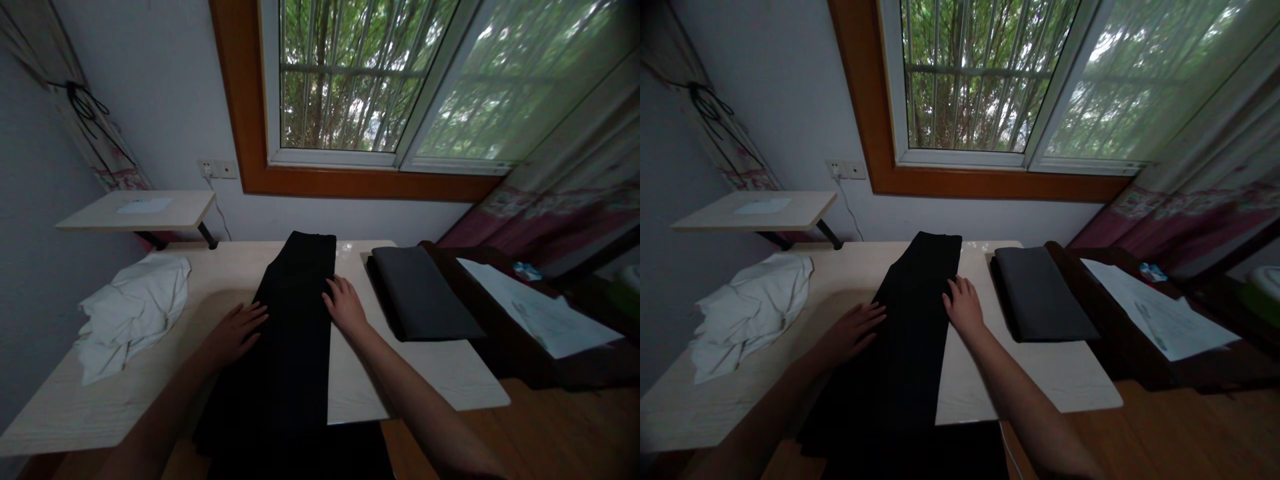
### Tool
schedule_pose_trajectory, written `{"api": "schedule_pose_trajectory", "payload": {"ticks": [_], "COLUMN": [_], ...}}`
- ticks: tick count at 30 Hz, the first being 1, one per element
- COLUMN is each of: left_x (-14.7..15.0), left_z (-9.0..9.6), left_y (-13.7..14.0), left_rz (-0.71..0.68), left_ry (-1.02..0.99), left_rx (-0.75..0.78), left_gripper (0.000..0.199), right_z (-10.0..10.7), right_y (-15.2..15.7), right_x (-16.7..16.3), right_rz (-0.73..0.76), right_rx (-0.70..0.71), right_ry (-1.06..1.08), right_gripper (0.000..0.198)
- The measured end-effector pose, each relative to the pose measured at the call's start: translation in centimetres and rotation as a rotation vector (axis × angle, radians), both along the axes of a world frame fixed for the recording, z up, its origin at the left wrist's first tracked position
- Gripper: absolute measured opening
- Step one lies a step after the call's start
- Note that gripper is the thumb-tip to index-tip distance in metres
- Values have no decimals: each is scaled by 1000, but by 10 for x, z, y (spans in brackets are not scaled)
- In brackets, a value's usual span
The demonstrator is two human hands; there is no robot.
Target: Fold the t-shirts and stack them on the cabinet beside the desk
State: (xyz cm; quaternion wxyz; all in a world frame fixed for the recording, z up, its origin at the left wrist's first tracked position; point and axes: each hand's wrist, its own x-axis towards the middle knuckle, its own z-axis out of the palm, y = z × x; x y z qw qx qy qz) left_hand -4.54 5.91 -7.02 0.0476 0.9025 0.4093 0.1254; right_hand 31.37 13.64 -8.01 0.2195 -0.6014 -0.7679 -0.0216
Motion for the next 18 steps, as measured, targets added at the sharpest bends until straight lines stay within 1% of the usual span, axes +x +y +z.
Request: {"api": "schedule_pose_trajectory", "payload": {"ticks": [3, 6, 11, 18], "left_x": [0, 1, 3, 0], "left_z": [-2, -2, 0, 5], "left_y": [-1, -2, -4, -7], "left_rz": [16, 27, 18, -12], "left_ry": [28, 29, 6, -71], "left_rx": [7, 16, 26, -13], "left_gripper": [54, 54, 50, 43], "right_z": [-3, -1, 4, 6], "right_y": [-20, -19, 13, 59], "right_x": [1, 1, -4, -15], "right_rz": [32, 31, 43, 91], "right_rx": [-2, -14, -66, -128], "right_ry": [-42, -72, -122, -135], "right_gripper": [48, 47, 46, 46]}}
